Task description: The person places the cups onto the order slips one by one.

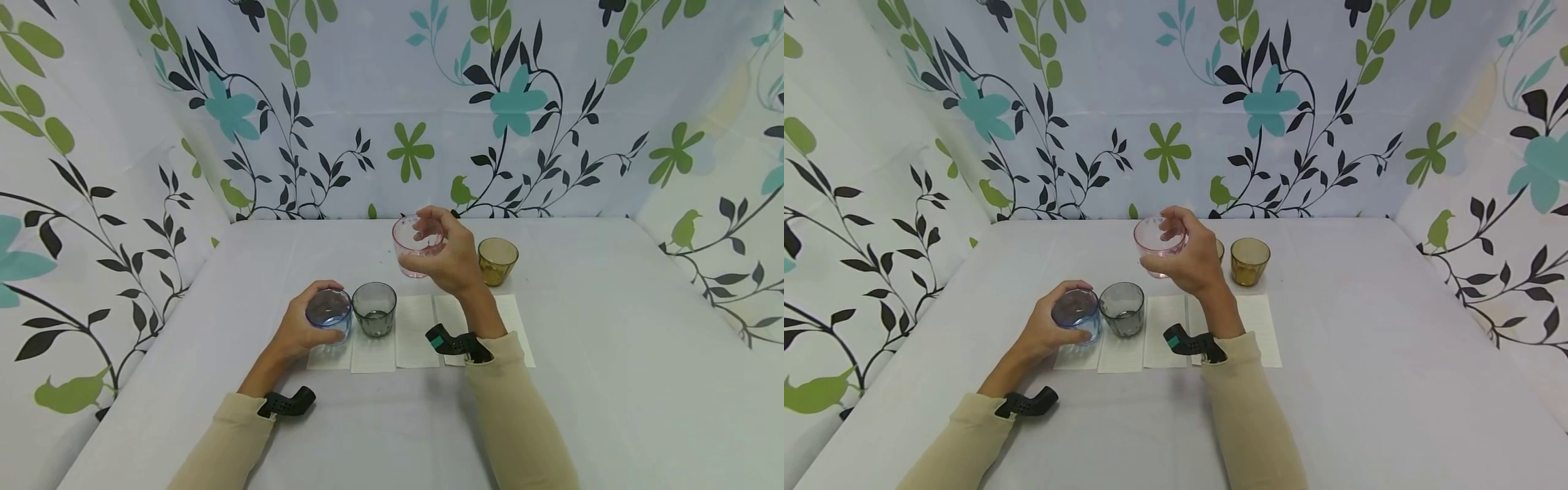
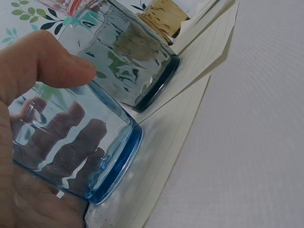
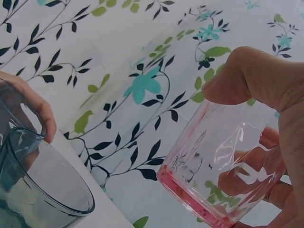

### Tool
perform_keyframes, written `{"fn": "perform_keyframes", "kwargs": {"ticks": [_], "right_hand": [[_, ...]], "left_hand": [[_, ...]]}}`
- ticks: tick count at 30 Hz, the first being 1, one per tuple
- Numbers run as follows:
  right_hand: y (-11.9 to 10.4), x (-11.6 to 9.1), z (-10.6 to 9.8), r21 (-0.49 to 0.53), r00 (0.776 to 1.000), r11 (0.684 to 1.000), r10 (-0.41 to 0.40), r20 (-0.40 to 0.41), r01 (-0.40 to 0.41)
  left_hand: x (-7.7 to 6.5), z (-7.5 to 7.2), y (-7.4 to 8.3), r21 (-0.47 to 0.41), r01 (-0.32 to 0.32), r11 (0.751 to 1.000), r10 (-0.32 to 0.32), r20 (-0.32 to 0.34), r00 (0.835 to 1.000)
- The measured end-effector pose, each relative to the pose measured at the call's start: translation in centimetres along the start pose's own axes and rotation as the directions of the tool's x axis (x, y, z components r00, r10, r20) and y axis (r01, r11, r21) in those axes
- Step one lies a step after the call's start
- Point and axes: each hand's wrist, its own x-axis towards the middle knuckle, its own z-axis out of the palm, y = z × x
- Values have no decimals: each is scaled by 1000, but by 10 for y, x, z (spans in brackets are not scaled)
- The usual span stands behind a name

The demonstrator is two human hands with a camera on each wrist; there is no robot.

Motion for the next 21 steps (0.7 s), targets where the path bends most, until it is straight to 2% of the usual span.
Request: {"fn": "perform_keyframes", "kwargs": {"ticks": [10, 16, 21], "right_hand": [[4, -1, -7, 19, 993, 999, 46, 106, -48], [4, -2, -9, -15, 970, 994, 112, 215, -111], [6, -2, -9, -26, 951, 989, 148, 273, -146]], "left_hand": [[0, 1, 0, -20, -4, 1000, 4, 1, 1000], [0, 1, 1, -14, -2, 1000, 2, -4, 1000], [-1, 1, 2, -3, 1, 1000, -1, -6, 1000]]}}
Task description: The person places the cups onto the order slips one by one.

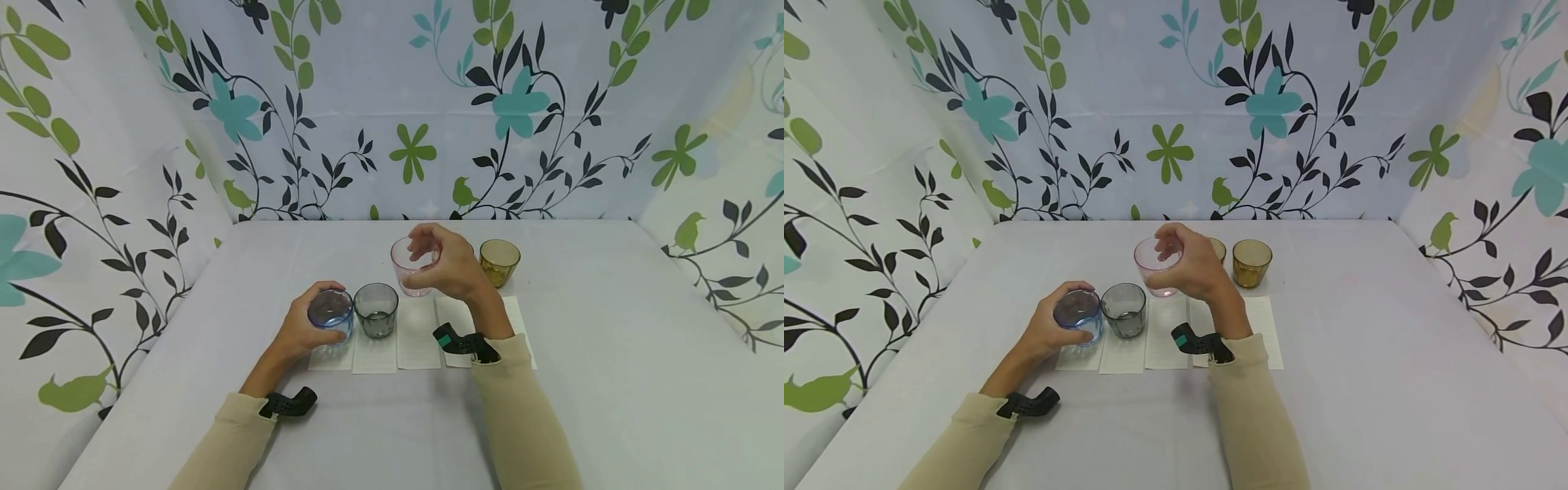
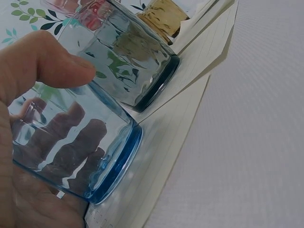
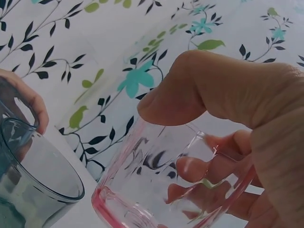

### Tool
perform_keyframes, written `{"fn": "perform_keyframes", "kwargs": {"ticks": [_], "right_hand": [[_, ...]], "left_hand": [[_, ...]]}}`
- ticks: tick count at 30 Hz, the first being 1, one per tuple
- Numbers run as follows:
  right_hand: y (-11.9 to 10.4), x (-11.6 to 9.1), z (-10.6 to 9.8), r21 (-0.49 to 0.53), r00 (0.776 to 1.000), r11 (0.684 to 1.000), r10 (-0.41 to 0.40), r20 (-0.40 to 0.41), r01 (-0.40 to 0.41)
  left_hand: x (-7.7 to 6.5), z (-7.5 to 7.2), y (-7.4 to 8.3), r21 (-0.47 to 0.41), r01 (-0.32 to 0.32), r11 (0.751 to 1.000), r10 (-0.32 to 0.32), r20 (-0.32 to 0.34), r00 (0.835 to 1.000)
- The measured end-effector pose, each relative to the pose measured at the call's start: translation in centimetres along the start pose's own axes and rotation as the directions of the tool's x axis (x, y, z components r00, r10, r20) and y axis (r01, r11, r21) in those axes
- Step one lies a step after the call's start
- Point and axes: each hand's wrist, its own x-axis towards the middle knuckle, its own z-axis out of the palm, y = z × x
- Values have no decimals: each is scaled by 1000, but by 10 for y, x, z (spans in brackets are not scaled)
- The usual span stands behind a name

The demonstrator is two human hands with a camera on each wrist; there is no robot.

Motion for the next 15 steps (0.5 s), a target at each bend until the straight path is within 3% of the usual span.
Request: {"fn": "perform_keyframes", "kwargs": {"ticks": [15], "right_hand": [[10, 1, -2, 22, 993, 997, 69, 99, -72]], "left_hand": [[0, 1, 1, -10, -18, 1000, 18, 5, 1000]]}}
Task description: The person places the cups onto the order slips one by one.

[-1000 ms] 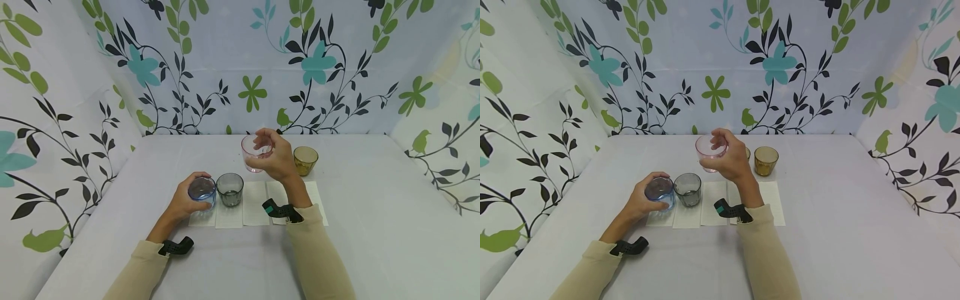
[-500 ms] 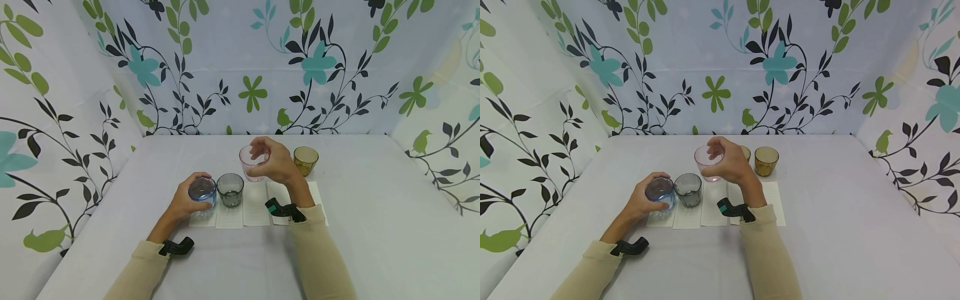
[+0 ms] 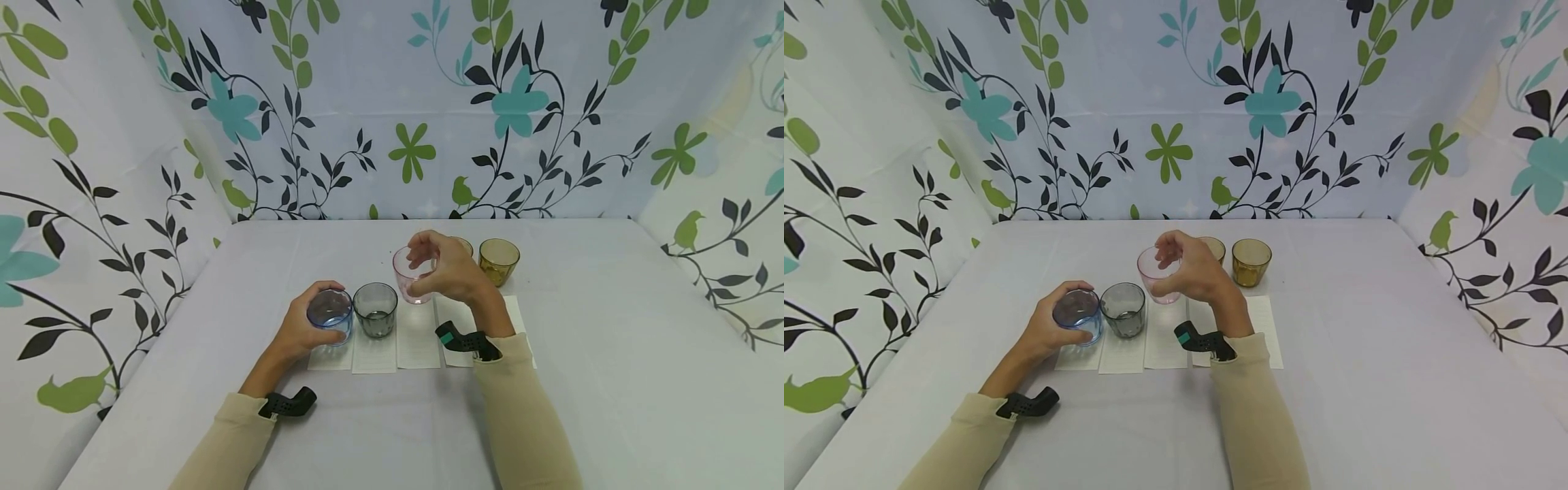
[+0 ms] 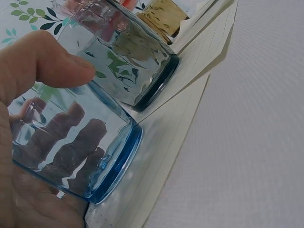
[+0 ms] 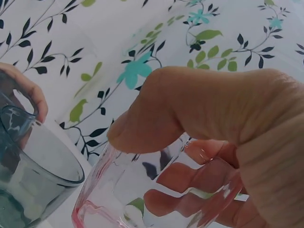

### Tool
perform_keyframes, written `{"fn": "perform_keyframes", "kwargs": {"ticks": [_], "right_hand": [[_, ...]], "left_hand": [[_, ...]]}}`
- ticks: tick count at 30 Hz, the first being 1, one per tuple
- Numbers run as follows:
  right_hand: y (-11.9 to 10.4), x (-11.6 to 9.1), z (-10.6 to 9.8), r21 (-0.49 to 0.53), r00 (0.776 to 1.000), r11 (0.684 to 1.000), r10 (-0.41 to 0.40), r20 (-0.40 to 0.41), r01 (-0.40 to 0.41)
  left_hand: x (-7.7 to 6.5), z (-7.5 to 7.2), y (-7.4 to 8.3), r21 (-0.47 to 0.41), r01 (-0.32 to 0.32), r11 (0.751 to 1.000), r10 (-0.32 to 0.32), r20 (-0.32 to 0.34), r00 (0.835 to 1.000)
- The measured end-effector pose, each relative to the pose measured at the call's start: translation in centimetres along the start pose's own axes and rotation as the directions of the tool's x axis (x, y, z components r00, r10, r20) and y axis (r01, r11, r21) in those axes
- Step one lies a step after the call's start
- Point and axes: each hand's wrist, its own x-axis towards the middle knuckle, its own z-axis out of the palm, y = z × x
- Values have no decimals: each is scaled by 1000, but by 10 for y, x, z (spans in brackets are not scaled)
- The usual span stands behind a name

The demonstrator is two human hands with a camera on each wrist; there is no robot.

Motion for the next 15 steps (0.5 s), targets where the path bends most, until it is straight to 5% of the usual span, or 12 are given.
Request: {"fn": "perform_keyframes", "kwargs": {"ticks": [15], "right_hand": [[19, 4, 5, -13, 992, 996, 92, 86, -91]], "left_hand": [[-1, 0, 1, -2, 25, 1000, -25, -2, 1000]]}}
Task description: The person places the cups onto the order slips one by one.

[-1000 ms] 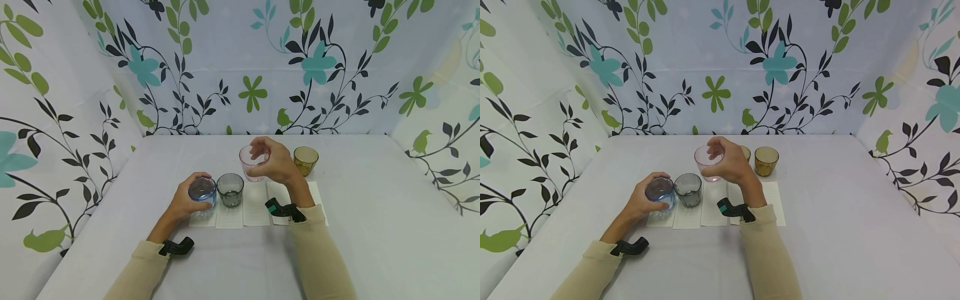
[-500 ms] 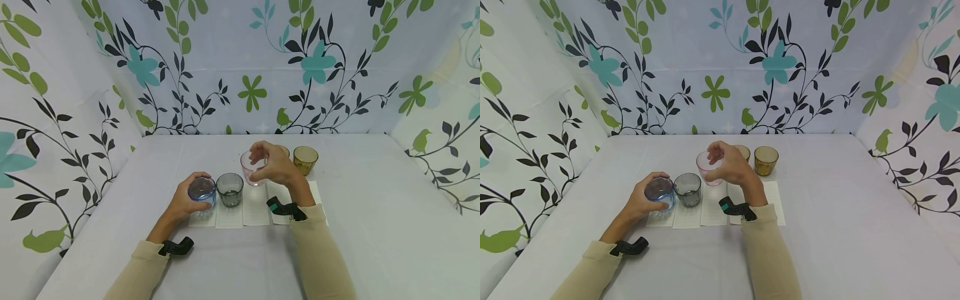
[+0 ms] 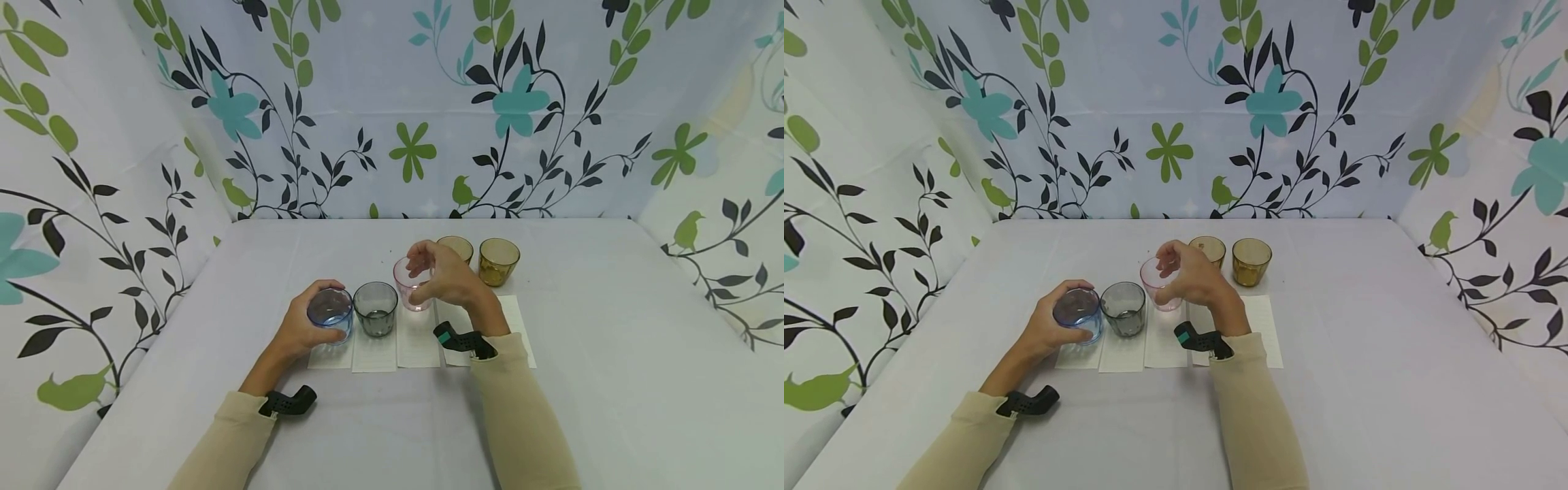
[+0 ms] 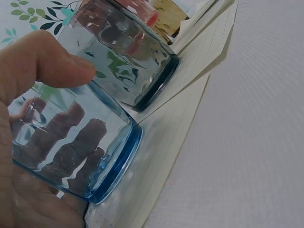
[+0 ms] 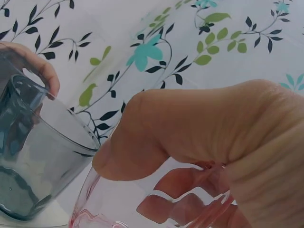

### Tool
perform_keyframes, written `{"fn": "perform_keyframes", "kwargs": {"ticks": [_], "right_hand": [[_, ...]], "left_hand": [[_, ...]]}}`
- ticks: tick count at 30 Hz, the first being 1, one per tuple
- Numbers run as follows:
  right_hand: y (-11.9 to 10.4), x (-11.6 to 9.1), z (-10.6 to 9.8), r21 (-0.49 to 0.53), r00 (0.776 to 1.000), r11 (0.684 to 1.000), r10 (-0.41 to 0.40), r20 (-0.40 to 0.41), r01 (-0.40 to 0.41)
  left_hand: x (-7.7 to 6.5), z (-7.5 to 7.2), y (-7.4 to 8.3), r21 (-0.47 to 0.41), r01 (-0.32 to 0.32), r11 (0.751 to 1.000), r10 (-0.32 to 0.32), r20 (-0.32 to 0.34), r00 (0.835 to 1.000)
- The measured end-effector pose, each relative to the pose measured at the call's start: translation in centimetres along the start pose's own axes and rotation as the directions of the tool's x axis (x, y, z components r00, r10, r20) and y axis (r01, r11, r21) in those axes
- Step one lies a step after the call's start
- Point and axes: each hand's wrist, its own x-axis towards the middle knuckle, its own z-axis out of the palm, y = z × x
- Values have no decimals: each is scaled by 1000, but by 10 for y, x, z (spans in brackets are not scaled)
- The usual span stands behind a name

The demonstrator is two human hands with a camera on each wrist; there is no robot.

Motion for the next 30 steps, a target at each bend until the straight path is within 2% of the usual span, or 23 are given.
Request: {"fn": "perform_keyframes", "kwargs": {"ticks": [9, 23, 30], "right_hand": [[4, 0, 2, 7, 999, 1000, 30, 31, -30], [15, 2, 6, -64, 995, 995, 79, 59, -75], [19, 2, 8, -56, 993, 994, 93, 72, -89]], "left_hand": [[0, 0, -1, 7, -4, 1000, 4, 0, 1000], [0, -1, -2, 8, -19, 1000, 19, 1, 1000], [0, 0, -1, 0, -10, 1000, 10, -1, 1000]]}}
